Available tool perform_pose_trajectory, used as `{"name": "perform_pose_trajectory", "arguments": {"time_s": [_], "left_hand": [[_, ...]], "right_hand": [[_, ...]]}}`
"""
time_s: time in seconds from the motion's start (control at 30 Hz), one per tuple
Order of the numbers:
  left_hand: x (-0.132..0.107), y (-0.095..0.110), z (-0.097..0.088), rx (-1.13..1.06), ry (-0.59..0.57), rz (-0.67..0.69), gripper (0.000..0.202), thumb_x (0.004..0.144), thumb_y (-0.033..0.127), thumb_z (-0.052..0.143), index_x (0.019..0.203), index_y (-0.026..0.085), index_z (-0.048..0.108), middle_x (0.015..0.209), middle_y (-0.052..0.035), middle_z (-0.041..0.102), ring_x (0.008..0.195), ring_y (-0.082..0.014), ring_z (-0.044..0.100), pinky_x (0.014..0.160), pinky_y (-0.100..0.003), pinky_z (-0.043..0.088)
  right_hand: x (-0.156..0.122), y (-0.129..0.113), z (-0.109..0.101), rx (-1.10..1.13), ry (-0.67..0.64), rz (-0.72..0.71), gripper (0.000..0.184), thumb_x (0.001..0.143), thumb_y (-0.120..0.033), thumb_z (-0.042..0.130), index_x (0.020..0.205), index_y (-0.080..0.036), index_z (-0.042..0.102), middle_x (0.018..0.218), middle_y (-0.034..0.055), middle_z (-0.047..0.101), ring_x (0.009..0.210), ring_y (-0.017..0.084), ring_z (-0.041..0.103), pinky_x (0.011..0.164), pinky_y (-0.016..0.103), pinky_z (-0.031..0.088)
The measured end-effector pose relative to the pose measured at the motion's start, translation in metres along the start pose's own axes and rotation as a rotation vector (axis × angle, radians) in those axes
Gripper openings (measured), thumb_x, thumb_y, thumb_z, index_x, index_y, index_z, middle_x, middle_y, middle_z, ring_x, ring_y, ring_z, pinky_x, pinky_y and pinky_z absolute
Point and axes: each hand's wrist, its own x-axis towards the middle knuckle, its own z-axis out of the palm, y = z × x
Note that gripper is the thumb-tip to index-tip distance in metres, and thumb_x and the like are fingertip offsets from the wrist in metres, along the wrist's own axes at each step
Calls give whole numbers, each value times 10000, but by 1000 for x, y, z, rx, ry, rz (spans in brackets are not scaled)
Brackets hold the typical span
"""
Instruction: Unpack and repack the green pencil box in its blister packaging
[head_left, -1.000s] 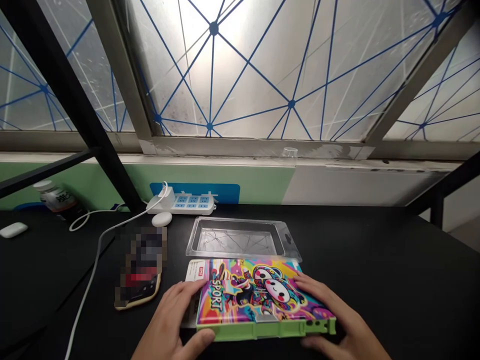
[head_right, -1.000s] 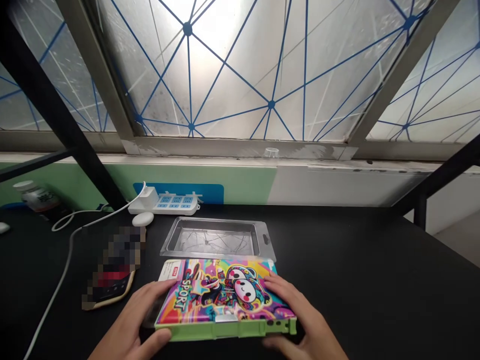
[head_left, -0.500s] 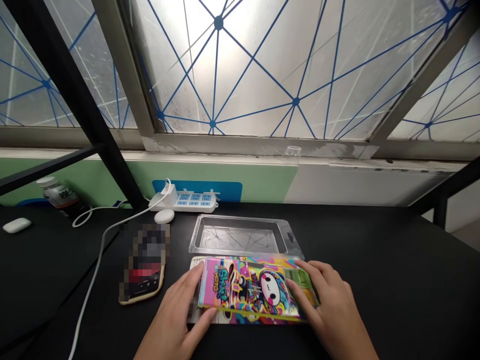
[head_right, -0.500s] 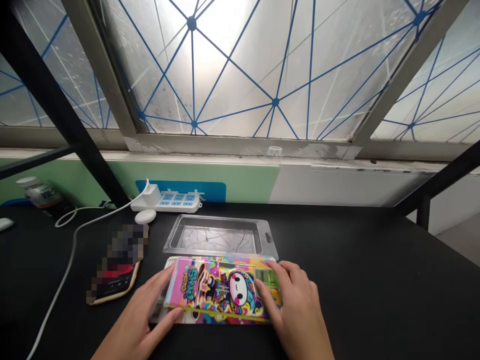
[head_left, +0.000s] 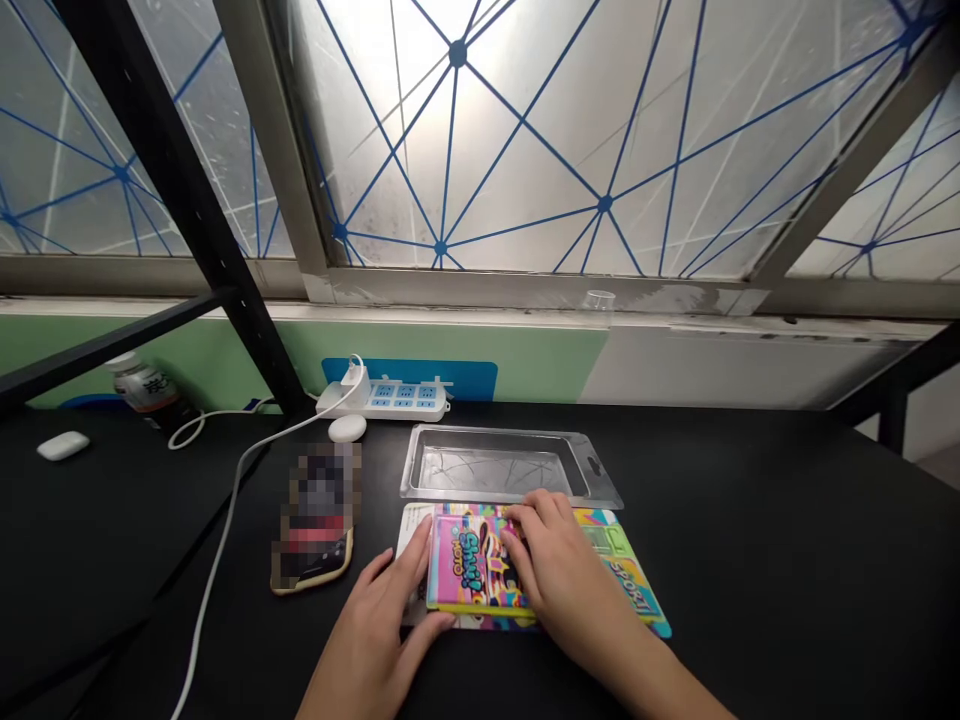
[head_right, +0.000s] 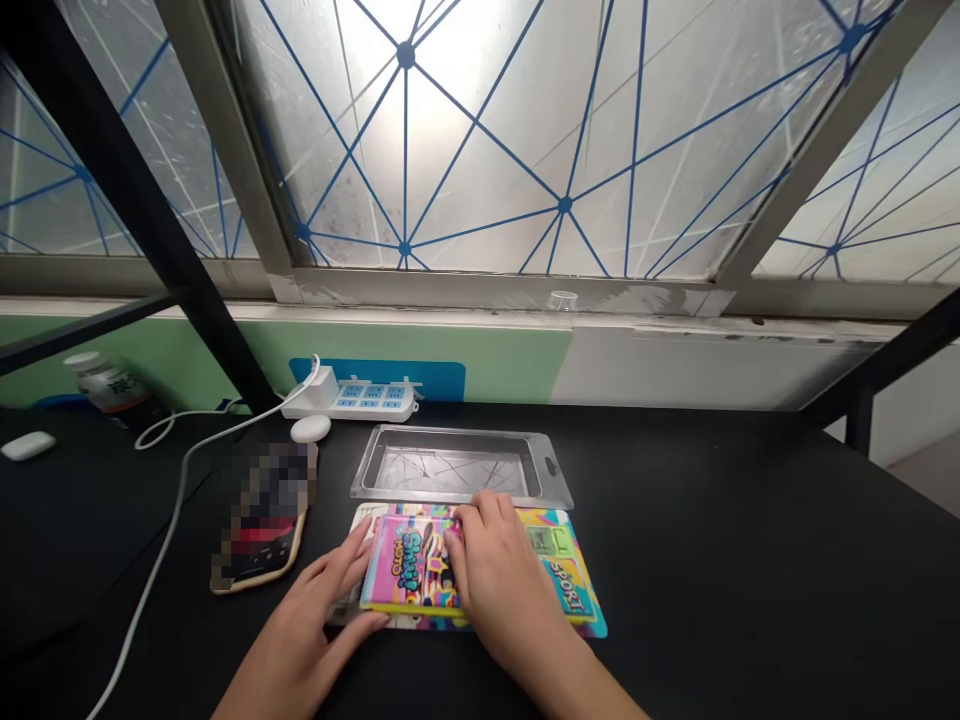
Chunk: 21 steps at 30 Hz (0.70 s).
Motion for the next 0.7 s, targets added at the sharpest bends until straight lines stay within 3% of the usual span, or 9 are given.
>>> {"name": "perform_pose_trajectory", "arguments": {"time_s": [0.17, 0.3, 0.53, 0.7], "left_hand": [[-2, 0, -5, -52, -41, -6, 763, 984, 235, 512, 1589, 335, 58, 1387, -26, 621, 1178, -209, 651, 1036, -377, 515], [-5, -3, -4, -51, 1, -33, 714, 995, 261, 516, 1583, 343, 119, 1379, -46, 624, 1232, -237, 612, 1043, -407, 499], [-6, -1, -3, -120, 22, -76, 724, 996, 277, 510, 1587, 344, 97, 1292, -30, 679, 1163, -232, 655, 984, -364, 533], [-2, -1, -4, -86, -8, -99, 703, 986, 309, 529, 1586, 311, 162, 1358, -60, 635, 1162, -252, 644, 967, -385, 544]], "right_hand": [[-4, -5, 5, -44, 119, -13, 164, 998, -216, 424, 1003, -168, 581, 991, 114, 548, 933, 281, 514, 818, 469, 487], [-7, -9, 9, -104, 219, -58, 134, 986, -204, 453, 1046, -146, 557, 1028, 134, 536, 978, 295, 507, 838, 464, 481], [-9, -12, 10, -141, 263, -81, 108, 978, -196, 460, 1035, -147, 538, 1020, 132, 528, 967, 288, 513, 835, 460, 489], [-5, -10, 11, -146, 346, -90, 99, 979, -197, 463, 1043, -150, 523, 1021, 132, 528, 954, 282, 518, 824, 454, 501]]}}
